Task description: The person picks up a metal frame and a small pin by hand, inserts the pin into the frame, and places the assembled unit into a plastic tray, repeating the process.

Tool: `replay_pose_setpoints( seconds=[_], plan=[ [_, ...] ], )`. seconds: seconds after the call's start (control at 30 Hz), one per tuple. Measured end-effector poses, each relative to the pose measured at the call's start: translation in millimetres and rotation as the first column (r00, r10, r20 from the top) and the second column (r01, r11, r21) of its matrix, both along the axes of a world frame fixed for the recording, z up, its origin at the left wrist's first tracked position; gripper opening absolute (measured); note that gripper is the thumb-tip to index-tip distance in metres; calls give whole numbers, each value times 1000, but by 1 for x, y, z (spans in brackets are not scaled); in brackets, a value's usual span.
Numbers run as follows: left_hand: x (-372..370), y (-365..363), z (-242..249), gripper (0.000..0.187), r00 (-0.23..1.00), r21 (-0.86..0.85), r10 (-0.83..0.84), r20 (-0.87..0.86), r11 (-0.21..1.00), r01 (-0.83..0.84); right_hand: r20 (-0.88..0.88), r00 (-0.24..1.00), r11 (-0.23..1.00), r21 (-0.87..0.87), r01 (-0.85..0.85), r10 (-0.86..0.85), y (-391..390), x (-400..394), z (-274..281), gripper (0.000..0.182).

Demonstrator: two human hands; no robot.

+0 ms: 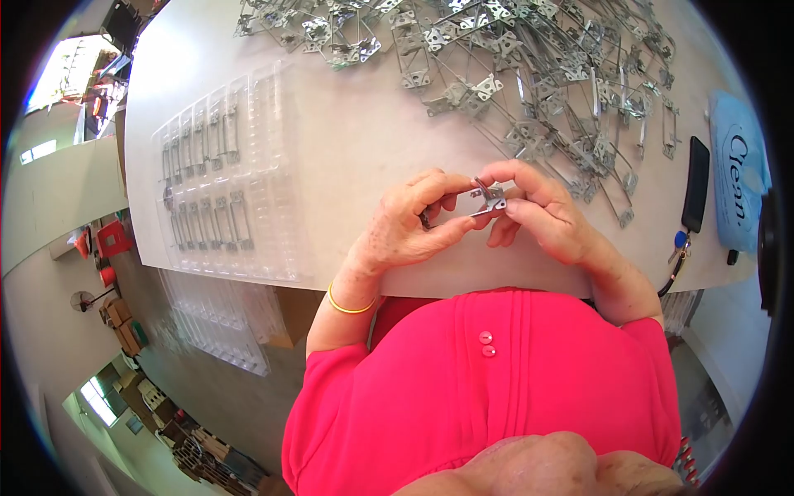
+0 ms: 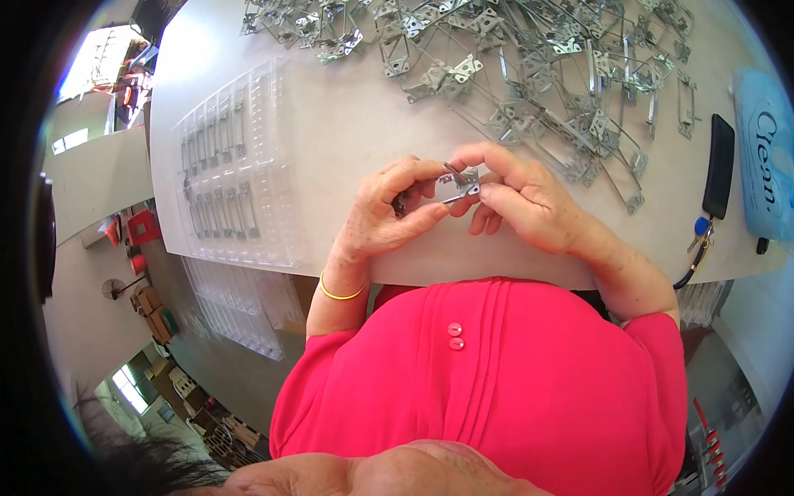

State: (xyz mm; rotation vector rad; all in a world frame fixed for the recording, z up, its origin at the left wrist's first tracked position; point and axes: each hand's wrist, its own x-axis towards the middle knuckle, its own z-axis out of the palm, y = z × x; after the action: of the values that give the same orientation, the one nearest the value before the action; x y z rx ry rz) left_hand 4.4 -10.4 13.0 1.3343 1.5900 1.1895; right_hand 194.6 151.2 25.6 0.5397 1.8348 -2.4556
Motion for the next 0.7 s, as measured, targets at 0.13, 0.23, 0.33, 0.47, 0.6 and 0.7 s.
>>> replay_pose_setpoints(
  seconds=[0.13,0.23,0.33,0.47,0.6,0.7],
  plan=[
    [3,0,-2,38,1000,-1,29,-5,1000,-29,-31,1000,1000,7,3,-3,4,-2,3,35],
    [4,1,-4,39,998,8,20,-56,1000,-19,-13,1000,996,85,-10,11,2,-3,-1,26],
    [5,1,-6,39,996,57,31,-89,998,-26,-11,999,994,108,33,-32,-3,-4,-6,21],
    [5,-1,-7,40,995,53,22,-100,998,-17,52,998,993,111,29,-35,-2,-4,-6,19],
    [1,-2,-4,41,994,3,-25,-111,1000,26,-61,996,958,277,73,-58,-2,-6,-7,19],
    [3,-2,-7,41,992,49,2,-125,999,4,-119,992,900,426,91,-45,1,-10,0,21]
  ],
)
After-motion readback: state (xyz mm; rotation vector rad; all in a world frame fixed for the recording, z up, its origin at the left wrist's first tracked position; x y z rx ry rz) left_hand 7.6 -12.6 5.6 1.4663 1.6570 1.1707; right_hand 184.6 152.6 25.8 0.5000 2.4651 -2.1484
